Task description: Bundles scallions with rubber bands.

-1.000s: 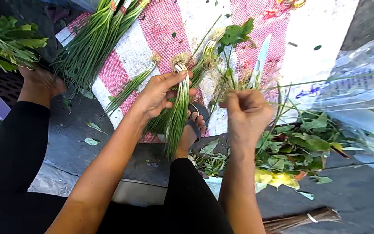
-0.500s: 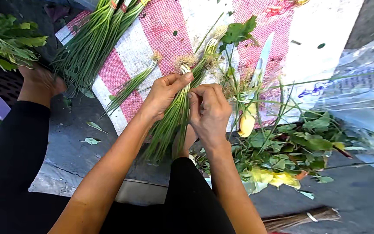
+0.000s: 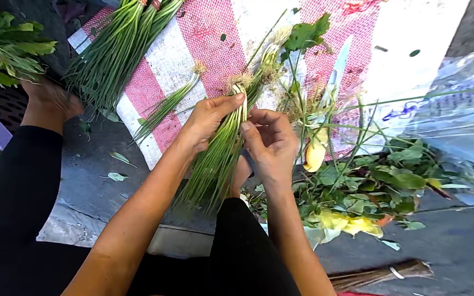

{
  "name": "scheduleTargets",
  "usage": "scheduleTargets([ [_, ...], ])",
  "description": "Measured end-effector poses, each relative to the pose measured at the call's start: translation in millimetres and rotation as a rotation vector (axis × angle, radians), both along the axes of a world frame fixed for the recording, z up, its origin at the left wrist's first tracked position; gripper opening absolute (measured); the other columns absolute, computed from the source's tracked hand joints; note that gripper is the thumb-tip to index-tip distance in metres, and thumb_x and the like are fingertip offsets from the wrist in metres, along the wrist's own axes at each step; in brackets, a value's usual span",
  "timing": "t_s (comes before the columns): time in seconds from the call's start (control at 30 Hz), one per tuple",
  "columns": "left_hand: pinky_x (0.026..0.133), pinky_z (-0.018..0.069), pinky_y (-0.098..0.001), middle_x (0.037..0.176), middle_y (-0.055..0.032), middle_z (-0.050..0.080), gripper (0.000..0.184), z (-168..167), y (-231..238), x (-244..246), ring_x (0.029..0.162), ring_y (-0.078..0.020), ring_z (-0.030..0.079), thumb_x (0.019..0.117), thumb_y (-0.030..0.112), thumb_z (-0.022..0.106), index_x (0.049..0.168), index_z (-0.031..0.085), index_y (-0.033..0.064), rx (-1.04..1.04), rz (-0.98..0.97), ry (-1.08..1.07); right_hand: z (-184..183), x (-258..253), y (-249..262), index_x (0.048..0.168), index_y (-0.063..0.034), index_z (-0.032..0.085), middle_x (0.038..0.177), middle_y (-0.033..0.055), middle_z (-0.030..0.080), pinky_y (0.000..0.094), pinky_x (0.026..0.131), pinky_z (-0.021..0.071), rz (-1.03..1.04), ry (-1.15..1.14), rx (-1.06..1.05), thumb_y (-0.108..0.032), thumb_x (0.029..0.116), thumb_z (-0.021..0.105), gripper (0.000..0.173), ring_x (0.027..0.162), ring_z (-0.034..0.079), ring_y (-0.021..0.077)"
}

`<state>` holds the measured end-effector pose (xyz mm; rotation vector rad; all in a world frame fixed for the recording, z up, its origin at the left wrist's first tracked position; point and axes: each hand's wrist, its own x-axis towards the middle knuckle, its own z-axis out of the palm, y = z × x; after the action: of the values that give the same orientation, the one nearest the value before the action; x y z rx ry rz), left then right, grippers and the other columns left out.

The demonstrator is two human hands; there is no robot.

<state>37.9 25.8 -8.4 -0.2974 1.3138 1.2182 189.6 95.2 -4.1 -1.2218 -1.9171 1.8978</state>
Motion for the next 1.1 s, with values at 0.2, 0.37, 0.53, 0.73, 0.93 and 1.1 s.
scheduleTargets([
  [0.2,0.058,0.0546,-0.0223,0.083,-0.0035,0.07,0.014,3,-4,-9,0.068,-0.0073,0.065,0.0982,0.021,0.07,0.099,0.071,0.0066,-0.057,-0.068,0.041,-5,-4,9,0.117,-0.0128,0.069,0.099,-0.0005,0.071,0.0202,0.055,0.0556,0.005,-0.061,-0.228,-0.014,0.0981,0.07,0.019,0.065,0.064,0.0068],
  [0.37,0.058,0.0534,-0.0222,0.079,-0.0023,0.067,0.013,2,-7,-15,0.065,-0.0071,0.062,0.0993,0.018,0.068,0.099,0.069,0.0057,-0.029,-0.115,0.057,-8,-4,16,0.122,-0.0159,0.064,0.106,-0.0025,0.068,0.0214,0.071,0.0583,0.038,0.017,-0.303,-0.02,0.099,0.066,0.024,0.085,0.067,0.0065],
  [0.53,0.066,0.0559,-0.0256,0.084,-0.0025,0.067,0.011,0,-7,-11,0.072,-0.0086,0.064,0.0983,0.016,0.069,0.099,0.065,0.0059,-0.003,-0.108,0.046,-9,-13,17,0.115,-0.0144,0.066,0.096,-0.0033,0.069,0.0169,0.061,0.0555,0.01,0.031,-0.254,-0.016,0.0969,0.071,0.019,0.073,0.065,0.0036],
  [0.73,0.062,0.0582,-0.0248,0.085,-0.0052,0.069,0.011,-3,-18,-19,0.07,-0.0101,0.067,0.1011,0.012,0.064,0.103,0.065,0.0014,0.077,-0.196,0.057,-13,-13,23,0.113,-0.0145,0.065,0.095,-0.0008,0.069,0.02,0.064,0.0559,0.065,0.017,-0.357,-0.02,0.103,0.06,0.012,0.076,0.066,0.007],
  [0.93,0.081,0.0591,-0.0347,0.093,-0.0063,0.073,0.026,-5,-22,-18,0.082,-0.012,0.07,0.1056,0.024,0.058,0.112,0.071,0.0024,0.095,-0.562,0.604,-15,-23,12,0.125,-0.018,0.057,0.084,-0.0022,0.062,0.02,0.054,0.0506,0.02,-0.013,-0.387,-0.025,0.1058,0.052,0.021,0.062,0.058,0.006],
  [1.1,0.089,0.0545,-0.0482,0.104,-0.0151,0.07,0.034,-1,-33,-17,0.098,-0.0276,0.069,0.1082,0.026,0.051,0.119,0.071,0.0006,0.074,-0.781,0.904,-14,-26,15,0.116,-0.0126,0.069,0.077,-0.0028,0.063,0.0204,0.048,0.0442,0.173,-0.156,-0.02,-0.027,0.1051,0.059,0.02,0.053,0.052,0.0039],
])
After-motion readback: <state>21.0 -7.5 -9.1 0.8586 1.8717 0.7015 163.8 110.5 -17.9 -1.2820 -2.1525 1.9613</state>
